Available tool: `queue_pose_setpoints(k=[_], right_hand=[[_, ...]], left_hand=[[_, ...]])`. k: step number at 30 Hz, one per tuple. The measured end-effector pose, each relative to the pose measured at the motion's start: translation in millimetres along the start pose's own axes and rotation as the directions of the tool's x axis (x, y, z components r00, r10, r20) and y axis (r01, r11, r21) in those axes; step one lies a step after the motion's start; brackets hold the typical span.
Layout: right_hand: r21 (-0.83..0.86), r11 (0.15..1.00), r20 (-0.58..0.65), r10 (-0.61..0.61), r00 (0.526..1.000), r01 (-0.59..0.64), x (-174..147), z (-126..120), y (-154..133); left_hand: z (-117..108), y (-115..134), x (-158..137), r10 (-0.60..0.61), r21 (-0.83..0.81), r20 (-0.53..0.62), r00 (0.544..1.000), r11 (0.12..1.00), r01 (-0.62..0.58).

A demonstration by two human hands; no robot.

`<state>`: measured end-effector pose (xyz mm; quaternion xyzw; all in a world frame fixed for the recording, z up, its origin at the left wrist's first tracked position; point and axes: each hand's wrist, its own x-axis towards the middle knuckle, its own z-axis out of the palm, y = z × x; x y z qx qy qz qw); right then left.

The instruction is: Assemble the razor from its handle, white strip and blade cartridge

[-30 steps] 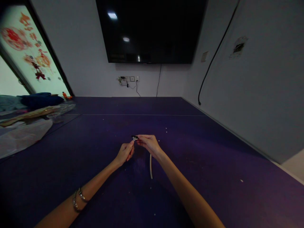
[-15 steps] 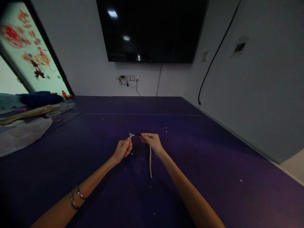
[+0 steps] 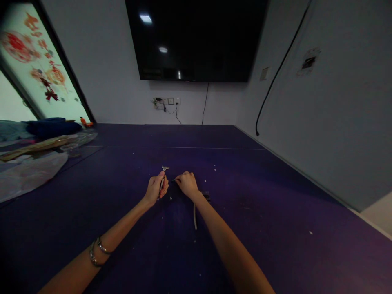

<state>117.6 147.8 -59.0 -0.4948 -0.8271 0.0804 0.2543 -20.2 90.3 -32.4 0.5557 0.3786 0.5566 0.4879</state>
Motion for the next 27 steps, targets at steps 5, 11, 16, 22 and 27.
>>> queue_pose_setpoints(k=[5,11,16,22,27], right_hand=[[-0.098,0.995,0.039,-0.018,0.999,0.022,-5.5,-11.0,-3.0],[-0.176,0.983,0.034,0.067,0.997,-0.060,-23.2,-47.4,-1.2],[-0.283,0.940,0.107,0.229,0.968,-0.191,-51.5,-66.0,-10.8],[-0.380,0.913,0.248,0.254,0.935,-0.148,-87.6,-58.0,-28.5],[-0.384,0.910,0.228,0.260,0.938,-0.159,-99.5,-49.5,-32.2]], left_hand=[[-1.1,-1.3,0.7,0.004,0.015,0.004,1.000,1.000,-0.004],[-2.9,-3.8,1.1,0.012,0.040,0.038,0.999,0.999,-0.013],[-1.9,-4.9,-0.1,0.021,0.076,0.060,0.998,0.997,-0.025],[-2.6,-8.4,-1.2,0.034,0.104,0.076,0.997,0.994,-0.041],[-0.9,-7.0,-2.4,0.015,0.123,0.075,0.997,0.992,-0.024]])
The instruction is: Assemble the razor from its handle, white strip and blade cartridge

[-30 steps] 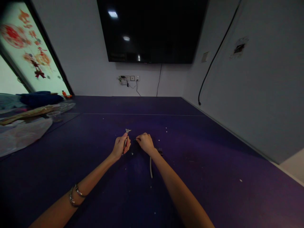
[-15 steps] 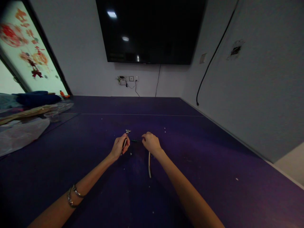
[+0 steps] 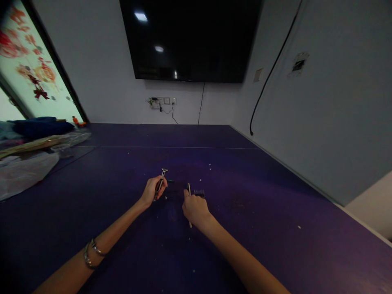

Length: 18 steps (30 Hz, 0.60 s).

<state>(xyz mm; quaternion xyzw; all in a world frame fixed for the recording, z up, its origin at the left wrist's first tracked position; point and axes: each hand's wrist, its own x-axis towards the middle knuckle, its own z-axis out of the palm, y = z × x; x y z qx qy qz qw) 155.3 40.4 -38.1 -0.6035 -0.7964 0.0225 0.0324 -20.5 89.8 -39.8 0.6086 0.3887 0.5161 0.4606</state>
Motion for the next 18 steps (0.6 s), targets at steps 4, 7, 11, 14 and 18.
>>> queue_pose_setpoints(k=[4,7,11,14,18], right_hand=[[0.047,0.999,-0.022,-0.007,1.000,0.008,-0.3,3.4,3.2],[0.129,0.991,-0.078,-0.013,0.997,0.023,1.9,0.2,12.9],[0.396,0.915,-0.210,0.004,0.978,0.081,10.2,-15.9,39.0],[0.611,0.766,-0.298,-0.011,0.954,0.199,15.5,-36.0,63.5],[0.756,0.596,-0.346,0.013,0.938,0.271,12.2,-64.7,92.0]], left_hand=[[2.8,6.2,-1.7,-0.012,0.012,-0.018,1.000,1.000,0.012],[4.6,10.7,-2.5,-0.005,0.005,-0.005,1.000,1.000,0.006],[11.0,16.1,0.3,0.002,-0.015,0.064,0.998,1.000,-0.001],[20.5,21.3,5.1,0.053,-0.018,0.113,0.992,0.999,-0.051],[33.3,28.7,9.2,0.107,-0.027,0.137,0.985,0.994,-0.104]])
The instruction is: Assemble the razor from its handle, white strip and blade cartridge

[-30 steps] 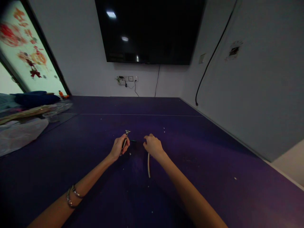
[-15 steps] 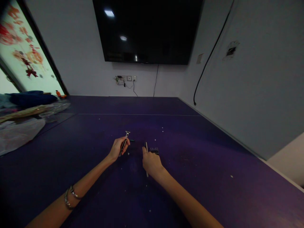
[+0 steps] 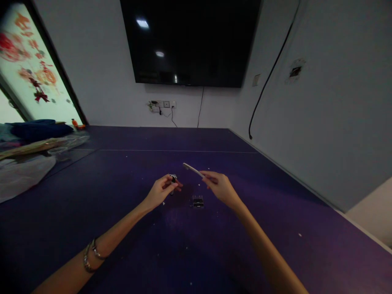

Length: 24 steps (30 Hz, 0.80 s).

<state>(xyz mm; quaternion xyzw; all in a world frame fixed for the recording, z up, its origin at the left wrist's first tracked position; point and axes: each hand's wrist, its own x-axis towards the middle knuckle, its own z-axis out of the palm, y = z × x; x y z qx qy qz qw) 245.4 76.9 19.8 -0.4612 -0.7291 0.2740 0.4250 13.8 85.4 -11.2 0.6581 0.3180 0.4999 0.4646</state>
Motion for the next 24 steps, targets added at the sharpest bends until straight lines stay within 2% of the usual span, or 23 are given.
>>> queue_pose_setpoints(k=[4,8,16,21,24], right_hand=[[0.006,1.000,0.026,-0.019,0.999,0.019,-3.4,-29.2,-8.8],[-0.060,0.992,0.116,-0.106,0.988,0.113,-8.0,-42.2,-19.5],[0.007,0.983,0.279,-0.180,0.943,0.185,-14.1,-26.2,-35.6],[0.010,0.985,0.287,-0.170,0.943,0.174,-12.1,-19.9,-27.3],[-0.008,0.986,0.243,-0.159,0.957,0.165,-10.9,-21.8,-23.7]], left_hand=[[6.3,3.3,-2.1,0.027,0.013,0.023,0.999,1.000,-0.027],[7.9,5.3,-11.6,0.016,0.058,0.031,0.999,0.998,-0.017],[6.2,10.5,-28.4,-0.029,0.069,-0.023,0.999,0.997,0.031],[11.1,11.9,-30.6,-0.043,0.077,-0.012,0.999,0.996,0.043],[12.6,10.9,-30.7,-0.038,0.093,-0.002,0.999,0.995,0.038]])
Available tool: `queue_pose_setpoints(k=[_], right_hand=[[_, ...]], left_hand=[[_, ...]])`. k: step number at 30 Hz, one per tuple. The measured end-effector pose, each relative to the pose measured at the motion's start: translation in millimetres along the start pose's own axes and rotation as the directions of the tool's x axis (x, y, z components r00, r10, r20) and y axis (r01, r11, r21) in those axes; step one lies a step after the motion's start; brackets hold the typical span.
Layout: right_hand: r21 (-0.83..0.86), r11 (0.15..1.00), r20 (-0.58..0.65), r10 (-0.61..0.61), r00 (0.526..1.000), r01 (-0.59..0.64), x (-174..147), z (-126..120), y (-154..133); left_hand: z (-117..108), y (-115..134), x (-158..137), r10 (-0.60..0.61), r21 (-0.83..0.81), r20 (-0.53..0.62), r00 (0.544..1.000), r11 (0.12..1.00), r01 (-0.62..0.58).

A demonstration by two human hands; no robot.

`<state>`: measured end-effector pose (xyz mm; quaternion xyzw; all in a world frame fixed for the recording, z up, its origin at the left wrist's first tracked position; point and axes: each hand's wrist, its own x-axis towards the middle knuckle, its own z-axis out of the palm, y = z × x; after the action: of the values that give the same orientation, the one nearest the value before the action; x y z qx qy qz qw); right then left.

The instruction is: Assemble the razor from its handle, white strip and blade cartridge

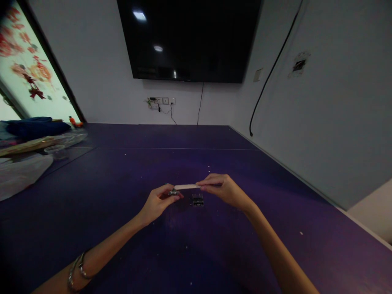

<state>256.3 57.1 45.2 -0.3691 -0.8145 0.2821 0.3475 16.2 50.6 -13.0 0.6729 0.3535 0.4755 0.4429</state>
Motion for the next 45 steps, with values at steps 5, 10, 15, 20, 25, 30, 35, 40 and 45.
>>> queue_pose_setpoints(k=[5,10,15,20,25,30,35,40,45], right_hand=[[0.025,1.000,0.035,-0.016,0.999,0.015,-1.2,0.1,-2.0],[0.006,1.000,-0.013,0.022,1.000,-0.022,0.3,2.6,1.5],[0.027,1.000,0.032,0.011,0.999,-0.012,-1.4,0.9,2.0],[0.015,1.000,-0.027,-0.003,1.000,0.003,-2.1,2.6,-2.8],[0.045,0.999,0.043,-0.018,0.999,0.016,-2.5,3.6,-6.0],[-0.003,1.000,-0.039,-0.005,0.999,0.005,-3.4,2.2,-6.3],[0.040,0.999,0.036,-0.035,0.999,0.033,-4.4,3.3,-11.4],[-0.007,1.000,-0.035,-0.030,0.999,0.030,-5.0,3.8,-15.3],[0.013,0.999,0.022,-0.048,0.999,0.047,-5.2,5.3,-18.2]], left_hand=[[1.5,-3.3,1.0,0.000,-0.004,-0.004,1.000,1.000,0.000],[5.1,-2.7,-0.7,0.003,0.008,0.020,1.000,1.000,-0.003],[5.9,-0.1,-1.6,-0.022,-0.013,0.030,0.999,1.000,0.022],[6.1,2.8,-1.9,-0.006,0.026,0.027,1.000,1.000,0.005],[6.0,1.3,-2.4,-0.007,-0.005,0.025,1.000,1.000,0.007],[6.6,4.7,-2.8,-0.014,0.028,0.036,0.999,1.000,0.013],[6.4,7.0,-3.1,0.002,0.038,0.045,0.999,0.999,-0.004],[6.0,5.5,-3.8,0.015,0.026,0.058,0.998,1.000,-0.016],[5.8,8.2,-4.8,0.004,0.045,0.063,0.998,0.999,-0.006]])
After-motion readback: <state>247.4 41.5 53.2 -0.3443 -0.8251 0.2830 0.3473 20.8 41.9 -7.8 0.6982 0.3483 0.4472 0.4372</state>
